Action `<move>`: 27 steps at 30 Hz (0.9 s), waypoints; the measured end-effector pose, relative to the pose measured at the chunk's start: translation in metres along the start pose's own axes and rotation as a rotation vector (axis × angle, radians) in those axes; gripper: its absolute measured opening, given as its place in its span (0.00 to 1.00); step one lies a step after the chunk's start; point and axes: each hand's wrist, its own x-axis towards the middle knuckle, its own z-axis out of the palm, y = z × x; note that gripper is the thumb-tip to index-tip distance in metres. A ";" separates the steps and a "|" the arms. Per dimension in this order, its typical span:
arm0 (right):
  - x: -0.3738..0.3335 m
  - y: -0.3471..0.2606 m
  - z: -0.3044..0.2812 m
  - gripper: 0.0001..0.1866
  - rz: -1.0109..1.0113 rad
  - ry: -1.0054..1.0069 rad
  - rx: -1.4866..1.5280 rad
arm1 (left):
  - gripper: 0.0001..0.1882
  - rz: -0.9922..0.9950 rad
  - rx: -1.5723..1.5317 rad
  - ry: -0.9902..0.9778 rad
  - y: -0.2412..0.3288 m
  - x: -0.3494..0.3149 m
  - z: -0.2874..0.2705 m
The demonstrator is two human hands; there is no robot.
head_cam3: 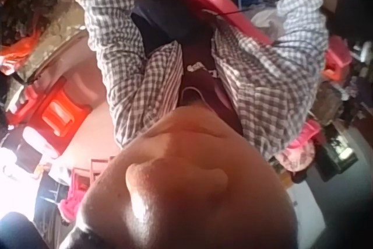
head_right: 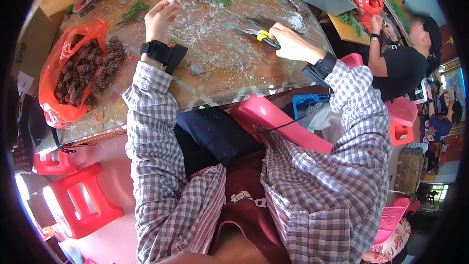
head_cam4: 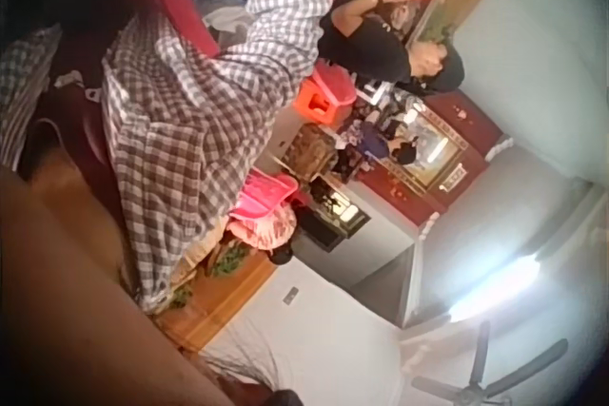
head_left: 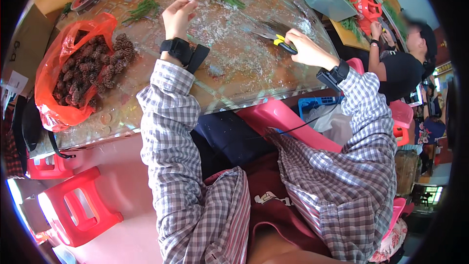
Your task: The recorder is assembling small decorative artificial plants by attaching plastic stems to greenery and using pliers.
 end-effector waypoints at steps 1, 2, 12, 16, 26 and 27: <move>0.001 0.001 -0.001 0.16 -0.009 0.003 -0.002 | 0.09 0.001 0.002 0.004 -0.001 -0.001 0.000; 0.002 0.002 -0.003 0.16 -0.009 -0.040 -0.027 | 0.09 0.001 0.004 0.008 -0.002 -0.001 0.000; 0.034 -0.014 -0.036 0.11 0.026 -0.486 -0.289 | 0.10 0.005 0.041 0.020 -0.003 0.001 0.000; 0.068 -0.018 -0.031 0.09 -0.029 -0.284 -0.293 | 0.08 0.025 -0.024 0.023 -0.002 0.002 -0.001; 0.154 -0.006 0.003 0.07 -0.007 -0.115 -0.262 | 0.08 -0.042 -0.041 0.012 0.004 0.000 0.000; 0.157 -0.008 0.004 0.07 -0.006 -0.117 -0.262 | 0.08 -0.049 -0.049 0.010 0.005 -0.001 0.001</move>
